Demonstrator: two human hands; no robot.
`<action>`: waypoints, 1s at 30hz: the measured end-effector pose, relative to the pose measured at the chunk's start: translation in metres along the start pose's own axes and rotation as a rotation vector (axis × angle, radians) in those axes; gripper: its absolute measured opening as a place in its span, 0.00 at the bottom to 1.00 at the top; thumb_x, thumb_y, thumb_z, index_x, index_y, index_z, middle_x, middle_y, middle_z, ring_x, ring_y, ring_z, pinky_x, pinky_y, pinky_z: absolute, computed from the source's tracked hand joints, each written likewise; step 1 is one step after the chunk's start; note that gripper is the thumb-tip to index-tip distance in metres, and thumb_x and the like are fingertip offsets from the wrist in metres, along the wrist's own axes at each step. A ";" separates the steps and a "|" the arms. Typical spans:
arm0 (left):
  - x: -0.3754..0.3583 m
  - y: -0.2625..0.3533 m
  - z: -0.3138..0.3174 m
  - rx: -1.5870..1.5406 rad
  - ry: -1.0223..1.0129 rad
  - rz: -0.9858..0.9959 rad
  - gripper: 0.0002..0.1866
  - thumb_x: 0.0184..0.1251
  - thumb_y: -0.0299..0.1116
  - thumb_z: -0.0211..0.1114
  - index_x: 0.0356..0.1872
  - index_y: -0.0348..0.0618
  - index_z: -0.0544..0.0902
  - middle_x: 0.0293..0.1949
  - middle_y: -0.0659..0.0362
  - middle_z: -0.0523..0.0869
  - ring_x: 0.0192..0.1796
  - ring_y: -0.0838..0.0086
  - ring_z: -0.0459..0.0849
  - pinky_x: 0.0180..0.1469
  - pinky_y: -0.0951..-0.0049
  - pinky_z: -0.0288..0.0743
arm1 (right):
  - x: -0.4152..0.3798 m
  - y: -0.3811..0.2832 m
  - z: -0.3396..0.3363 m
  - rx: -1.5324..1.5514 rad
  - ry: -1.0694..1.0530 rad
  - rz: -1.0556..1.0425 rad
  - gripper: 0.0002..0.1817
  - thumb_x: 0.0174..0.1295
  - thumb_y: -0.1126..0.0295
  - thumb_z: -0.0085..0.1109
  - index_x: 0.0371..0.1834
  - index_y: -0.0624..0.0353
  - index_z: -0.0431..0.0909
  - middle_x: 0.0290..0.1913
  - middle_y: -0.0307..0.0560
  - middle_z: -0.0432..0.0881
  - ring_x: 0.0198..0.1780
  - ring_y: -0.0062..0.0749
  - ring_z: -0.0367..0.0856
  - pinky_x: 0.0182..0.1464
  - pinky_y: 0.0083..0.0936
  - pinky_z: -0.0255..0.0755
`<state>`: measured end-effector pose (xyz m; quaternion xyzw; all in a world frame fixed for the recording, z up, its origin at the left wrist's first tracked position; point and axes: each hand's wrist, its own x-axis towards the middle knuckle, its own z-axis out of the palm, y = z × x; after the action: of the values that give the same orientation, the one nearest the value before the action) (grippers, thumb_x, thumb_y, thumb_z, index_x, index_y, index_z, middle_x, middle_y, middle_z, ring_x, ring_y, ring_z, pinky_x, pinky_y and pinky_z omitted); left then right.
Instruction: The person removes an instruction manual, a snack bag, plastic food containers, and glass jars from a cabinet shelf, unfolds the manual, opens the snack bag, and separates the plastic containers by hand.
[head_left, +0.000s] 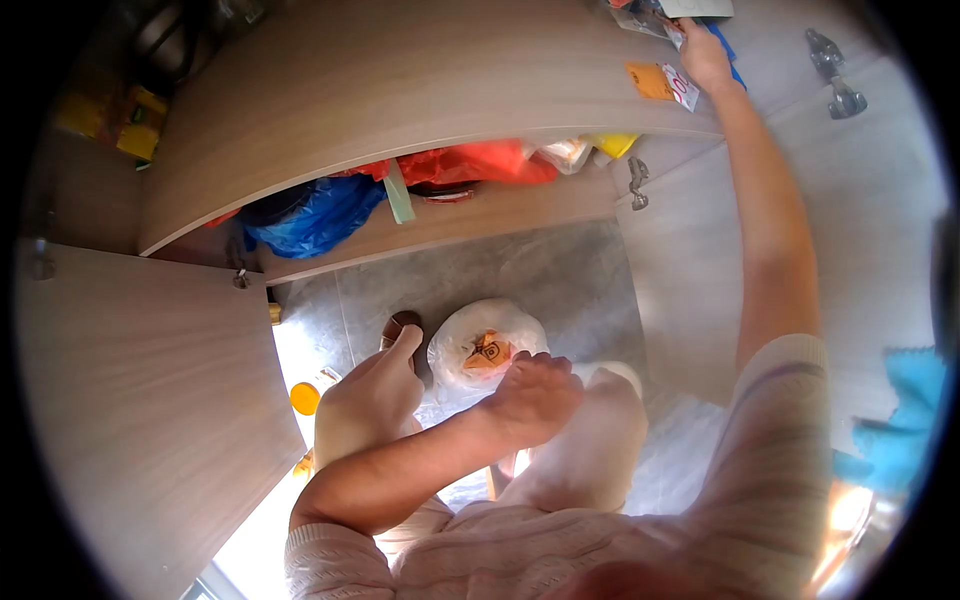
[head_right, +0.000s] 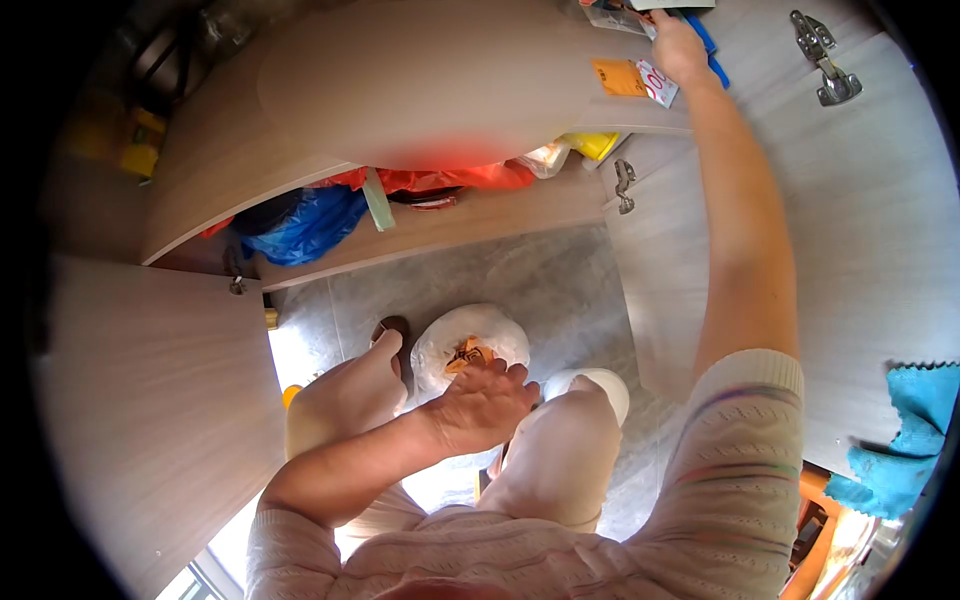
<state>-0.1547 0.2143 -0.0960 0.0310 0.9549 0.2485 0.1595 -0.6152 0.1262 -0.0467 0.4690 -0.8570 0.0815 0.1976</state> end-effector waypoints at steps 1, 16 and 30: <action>-0.001 0.000 0.001 -0.005 -0.006 -0.006 0.08 0.51 0.33 0.53 0.31 0.42 0.75 0.35 0.52 0.77 0.41 0.62 0.78 0.40 0.65 0.73 | -0.004 0.002 -0.003 0.057 0.073 -0.036 0.23 0.55 0.75 0.47 0.57 0.50 0.65 0.38 0.59 0.79 0.40 0.51 0.77 0.42 0.39 0.71; -0.003 0.003 0.013 -0.230 -0.225 -0.044 0.10 0.47 0.28 0.58 0.32 0.39 0.83 0.38 0.49 0.81 0.43 0.58 0.79 0.43 0.56 0.69 | -0.135 -0.110 -0.073 1.414 -0.807 0.175 0.20 0.58 0.74 0.49 0.56 0.60 0.65 0.43 0.48 0.77 0.39 0.32 0.80 0.34 0.31 0.79; -0.029 0.040 0.022 -0.060 -0.264 0.082 0.11 0.43 0.31 0.61 0.29 0.34 0.83 0.32 0.48 0.80 0.39 0.59 0.79 0.44 0.54 0.70 | -0.402 -0.246 0.129 0.813 -1.352 -0.413 0.23 0.54 0.75 0.48 0.55 0.48 0.71 0.53 0.48 0.74 0.46 0.42 0.77 0.49 0.29 0.71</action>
<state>-0.1207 0.2555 -0.0858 0.0976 0.9157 0.2769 0.2743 -0.2491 0.2600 -0.3417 0.6004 -0.5908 0.0476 -0.5368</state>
